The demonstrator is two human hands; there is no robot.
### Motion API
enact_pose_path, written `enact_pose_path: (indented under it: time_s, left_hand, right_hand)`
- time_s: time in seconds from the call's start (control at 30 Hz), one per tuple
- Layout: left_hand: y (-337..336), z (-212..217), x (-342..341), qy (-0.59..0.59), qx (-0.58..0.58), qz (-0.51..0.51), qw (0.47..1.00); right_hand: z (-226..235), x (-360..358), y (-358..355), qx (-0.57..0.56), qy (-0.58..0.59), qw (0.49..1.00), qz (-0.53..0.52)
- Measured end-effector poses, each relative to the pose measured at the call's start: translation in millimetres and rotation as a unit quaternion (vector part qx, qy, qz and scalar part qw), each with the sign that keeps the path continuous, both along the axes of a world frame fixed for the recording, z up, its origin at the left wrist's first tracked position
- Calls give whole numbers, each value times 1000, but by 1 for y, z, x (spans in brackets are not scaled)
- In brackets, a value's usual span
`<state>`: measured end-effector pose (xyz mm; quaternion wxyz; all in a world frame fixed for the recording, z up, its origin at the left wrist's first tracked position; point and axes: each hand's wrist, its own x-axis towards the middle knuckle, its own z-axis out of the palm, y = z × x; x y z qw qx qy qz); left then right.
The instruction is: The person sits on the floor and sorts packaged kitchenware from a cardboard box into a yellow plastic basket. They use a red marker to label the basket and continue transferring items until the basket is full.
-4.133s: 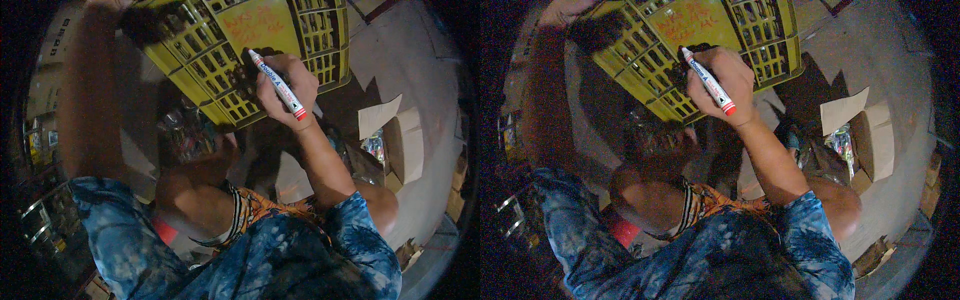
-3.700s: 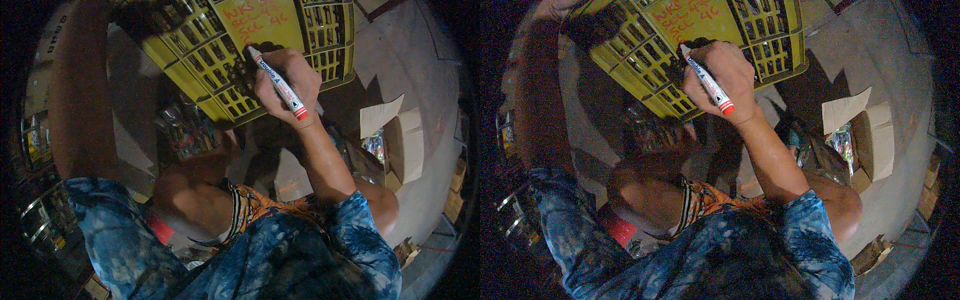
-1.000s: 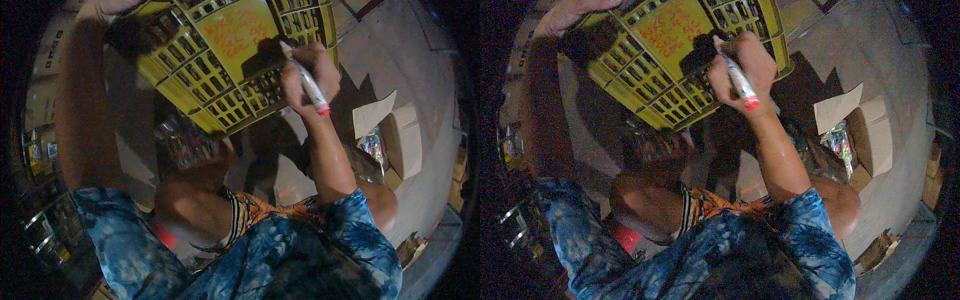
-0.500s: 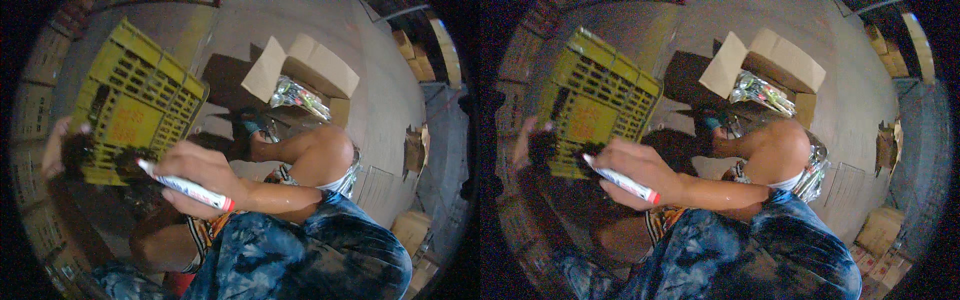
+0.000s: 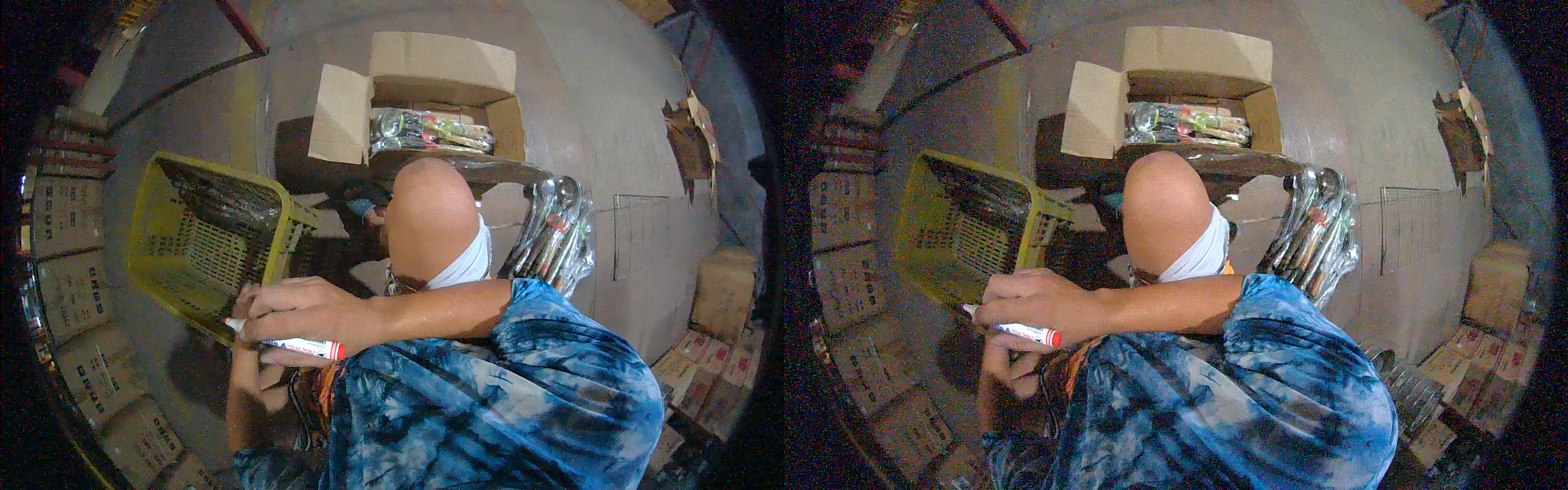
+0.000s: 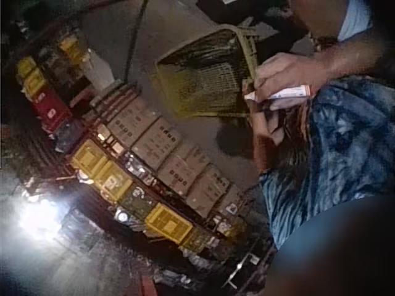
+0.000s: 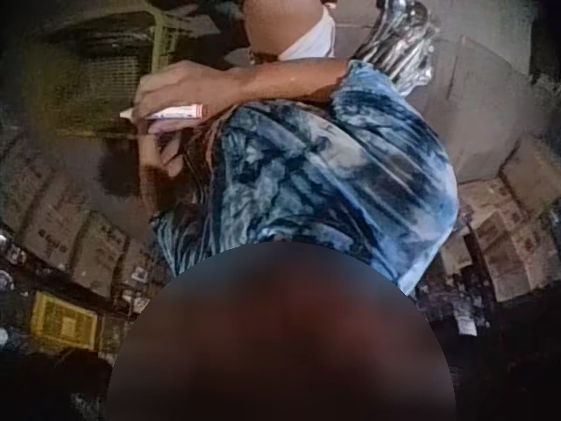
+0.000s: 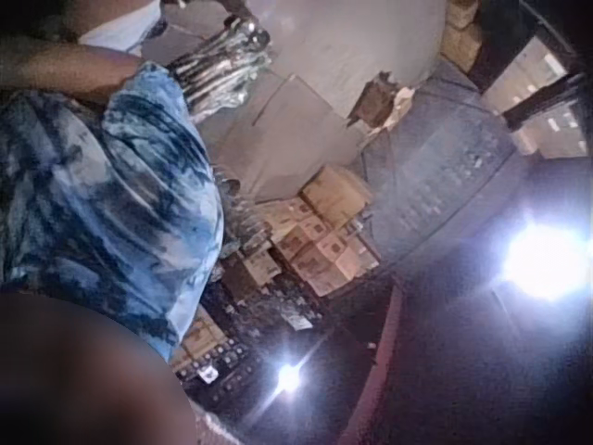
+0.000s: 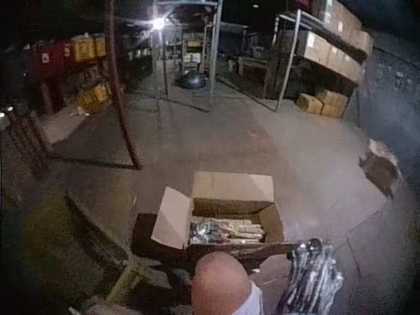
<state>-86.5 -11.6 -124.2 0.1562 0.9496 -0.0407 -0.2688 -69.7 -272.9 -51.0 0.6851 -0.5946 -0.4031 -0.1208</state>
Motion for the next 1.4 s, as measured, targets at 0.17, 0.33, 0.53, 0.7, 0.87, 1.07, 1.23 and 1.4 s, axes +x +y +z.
enact_pose_path:
  time_s: [0.17,0.33,0.53,0.7,0.87,1.07,1.23,1.4]
  left_hand:
    - [-18,-1,-36,-13,-28,49,998]
    - [-24,1,-44,-48,-65,78,994]
    - [-39,-3,2,-146,-131,73,978]
    - [-34,-14,46,-103,-53,93,989]
    - [-33,-42,48,-48,27,62,997]
    - [-39,-40,25,63,90,74,991]
    - [-29,-28,4,83,6,89,993]
    - [-16,-50,-14,81,-96,88,988]
  right_hand:
    - [-12,-1,-11,-9,26,1000,12]
    - [-12,0,-21,-17,98,993,63]
    - [25,4,-99,69,-18,995,-63]
    - [-6,-29,-221,10,23,915,-403]
    - [-121,-86,-295,-315,284,709,-563]
    - [-248,-171,-382,-513,405,495,-572]
    - [-282,-179,-413,-480,460,453,-594]
    - [-272,-157,-421,-421,467,469,-621]
